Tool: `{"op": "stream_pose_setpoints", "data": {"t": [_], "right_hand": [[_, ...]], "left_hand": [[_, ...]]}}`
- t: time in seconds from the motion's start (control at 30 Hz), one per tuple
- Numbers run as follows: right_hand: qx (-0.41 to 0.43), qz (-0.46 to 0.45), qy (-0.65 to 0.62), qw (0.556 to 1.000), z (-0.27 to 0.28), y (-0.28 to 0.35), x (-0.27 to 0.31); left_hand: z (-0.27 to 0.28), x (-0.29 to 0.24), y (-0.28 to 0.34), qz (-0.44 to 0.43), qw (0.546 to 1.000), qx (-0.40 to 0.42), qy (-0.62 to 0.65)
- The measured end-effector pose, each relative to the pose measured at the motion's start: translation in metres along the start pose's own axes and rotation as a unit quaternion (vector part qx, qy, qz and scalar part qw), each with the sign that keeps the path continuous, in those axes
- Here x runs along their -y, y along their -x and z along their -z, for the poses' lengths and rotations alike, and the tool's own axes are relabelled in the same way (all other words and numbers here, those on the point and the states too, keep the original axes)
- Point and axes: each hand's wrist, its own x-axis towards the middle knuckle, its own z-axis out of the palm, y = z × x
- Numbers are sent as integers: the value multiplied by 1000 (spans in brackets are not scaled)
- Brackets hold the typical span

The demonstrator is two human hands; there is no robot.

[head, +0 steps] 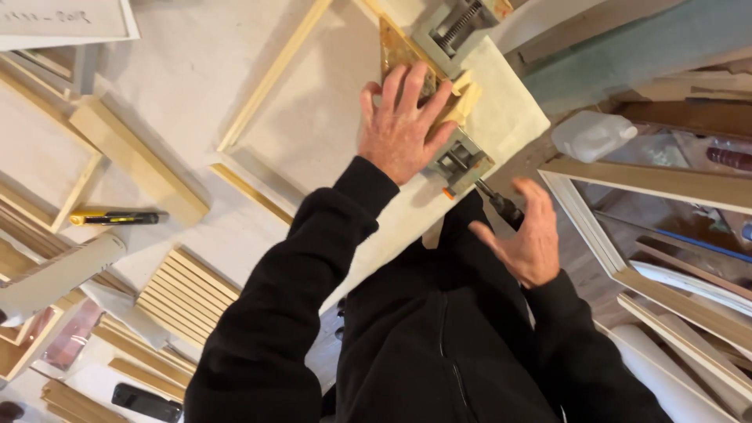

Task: The person applies wood glue to the mitered end of a wooden frame moulding piece, fits the corner pieces together, and places the assembled frame into a corner clamp on the workbench. They tighten the clamp screw, tap the joint with a hammer, and use a utility knife to trim excess from the corner.

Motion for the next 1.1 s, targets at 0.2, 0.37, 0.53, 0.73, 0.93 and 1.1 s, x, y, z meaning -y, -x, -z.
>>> {"op": "stream_pose_setpoints", "data": {"t": [0.2, 0.37, 0.53, 0.73, 0.93, 1.1], "right_hand": [[-26, 186, 28, 982, 0, -84, 75], [11, 149, 17, 989, -19, -89, 70], [7, 138, 1, 990, -16, -94, 75], [14, 107, -2, 994, -20, -91, 77], [6, 119, -23, 993, -20, -91, 76], [1, 129, -43, 991, -19, -90, 74]], "left_hand": [[15, -14, 0, 57, 996, -26, 58], [59, -7, 23, 133, 976, -24, 173], [50, 28, 95, 297, 875, 126, 360], [44, 40, 105, 331, 746, 216, 536], [45, 40, 98, 336, 743, 229, 531], [44, 41, 95, 349, 741, 228, 527]]}}
